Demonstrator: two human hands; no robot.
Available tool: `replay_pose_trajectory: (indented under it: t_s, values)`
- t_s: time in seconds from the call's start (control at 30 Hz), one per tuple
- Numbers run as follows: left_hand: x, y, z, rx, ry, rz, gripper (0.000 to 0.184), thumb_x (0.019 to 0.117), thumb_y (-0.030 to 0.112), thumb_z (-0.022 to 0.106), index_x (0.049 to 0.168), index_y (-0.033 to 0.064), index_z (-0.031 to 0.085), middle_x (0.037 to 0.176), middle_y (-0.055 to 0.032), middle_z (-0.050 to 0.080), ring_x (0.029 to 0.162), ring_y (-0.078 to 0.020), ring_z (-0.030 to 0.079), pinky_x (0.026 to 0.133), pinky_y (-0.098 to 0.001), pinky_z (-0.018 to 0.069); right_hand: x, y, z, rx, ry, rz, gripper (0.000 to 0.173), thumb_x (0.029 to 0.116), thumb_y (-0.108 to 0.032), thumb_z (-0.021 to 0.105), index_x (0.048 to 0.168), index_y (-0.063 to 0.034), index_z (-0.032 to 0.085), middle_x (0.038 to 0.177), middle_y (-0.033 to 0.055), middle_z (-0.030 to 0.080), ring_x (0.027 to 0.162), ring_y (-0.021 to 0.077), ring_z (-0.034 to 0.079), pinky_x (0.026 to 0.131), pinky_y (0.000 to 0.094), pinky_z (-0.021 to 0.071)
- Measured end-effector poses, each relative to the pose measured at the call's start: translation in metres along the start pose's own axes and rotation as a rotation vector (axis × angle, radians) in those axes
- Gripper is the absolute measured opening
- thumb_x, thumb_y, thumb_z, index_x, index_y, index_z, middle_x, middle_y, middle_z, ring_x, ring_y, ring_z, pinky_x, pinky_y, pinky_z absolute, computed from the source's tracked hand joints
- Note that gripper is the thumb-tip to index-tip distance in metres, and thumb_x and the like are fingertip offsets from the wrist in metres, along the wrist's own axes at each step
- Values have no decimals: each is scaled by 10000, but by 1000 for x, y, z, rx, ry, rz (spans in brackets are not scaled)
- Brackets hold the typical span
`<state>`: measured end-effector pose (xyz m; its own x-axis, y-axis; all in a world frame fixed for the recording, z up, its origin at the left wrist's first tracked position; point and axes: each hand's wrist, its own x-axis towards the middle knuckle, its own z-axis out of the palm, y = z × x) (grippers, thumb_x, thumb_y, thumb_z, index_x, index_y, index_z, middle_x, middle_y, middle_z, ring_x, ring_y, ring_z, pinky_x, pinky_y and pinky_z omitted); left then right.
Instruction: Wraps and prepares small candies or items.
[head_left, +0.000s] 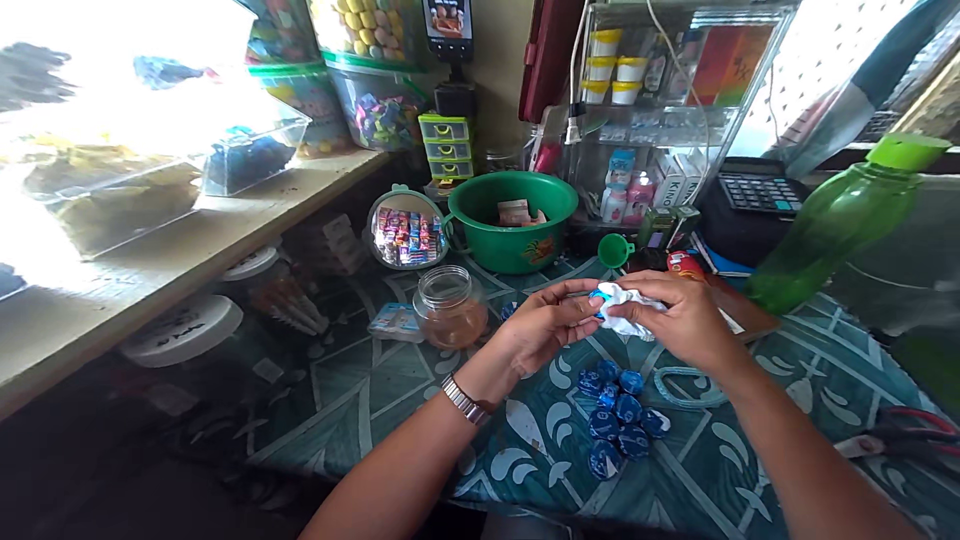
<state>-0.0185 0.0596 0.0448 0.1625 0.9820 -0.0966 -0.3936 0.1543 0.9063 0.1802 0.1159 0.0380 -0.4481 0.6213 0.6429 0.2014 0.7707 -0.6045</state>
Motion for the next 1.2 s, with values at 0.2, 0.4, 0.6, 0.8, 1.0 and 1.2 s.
replay_pose_trajectory:
  t_s: [0.2, 0.4, 0.6, 0.8, 1.0, 1.2]
  values:
    - [-4, 2, 1, 127, -113, 27, 403, 1007, -53, 505, 1395, 52, 480, 1113, -86, 665, 990, -201, 710, 877, -358, 607, 1, -1, -3, -118, 113, 24, 253, 972, -214, 687, 1102, -6, 747, 1091, 90, 725, 942, 71, 680, 828, 242, 558]
    - [-3, 3, 1, 57, -40, 84, 547, 968, -146, 493, 1458, 71, 382, 1038, -84, 684, 886, -157, 721, 856, -306, 606, -3, -6, 7, -170, -229, -117, 448, 1083, -296, 473, 1458, -68, 564, 1362, 116, 635, 1244, 222, 603, 1053, 384, 486]
    - [-3, 1, 6, 23, 29, 84, 476, 984, -118, 516, 1423, 48, 435, 1025, -96, 686, 865, -175, 729, 834, -320, 618, -4, -9, -12, -268, -179, -140, 309, 1019, -161, 576, 1277, -61, 714, 1213, 97, 716, 1071, 156, 697, 910, 289, 568]
    - [-3, 0, 6, 19, 49, 122, 190, 1012, -35, 544, 1169, -25, 649, 1007, -100, 706, 882, -174, 725, 849, -320, 615, -3, -14, -10, -339, -18, -195, 310, 999, -207, 614, 1245, -56, 724, 1221, 125, 686, 1053, 185, 684, 874, 298, 574]
    - [-3, 0, 9, -41, 52, 62, 412, 1115, 307, 387, 1037, 1, 652, 883, -71, 698, 788, -132, 717, 776, -273, 615, -7, -13, 14, -398, -35, -312, 252, 995, -177, 603, 1144, -76, 780, 1125, 158, 681, 1093, 300, 638, 936, 368, 541]
    - [-3, -2, 11, -16, 36, 44, 418, 1120, 278, 379, 1096, -35, 654, 957, -100, 709, 863, -165, 728, 836, -308, 615, -7, -10, 14, -386, 57, -284, 153, 940, -122, 663, 997, -60, 791, 985, 104, 709, 953, 211, 667, 832, 279, 556]
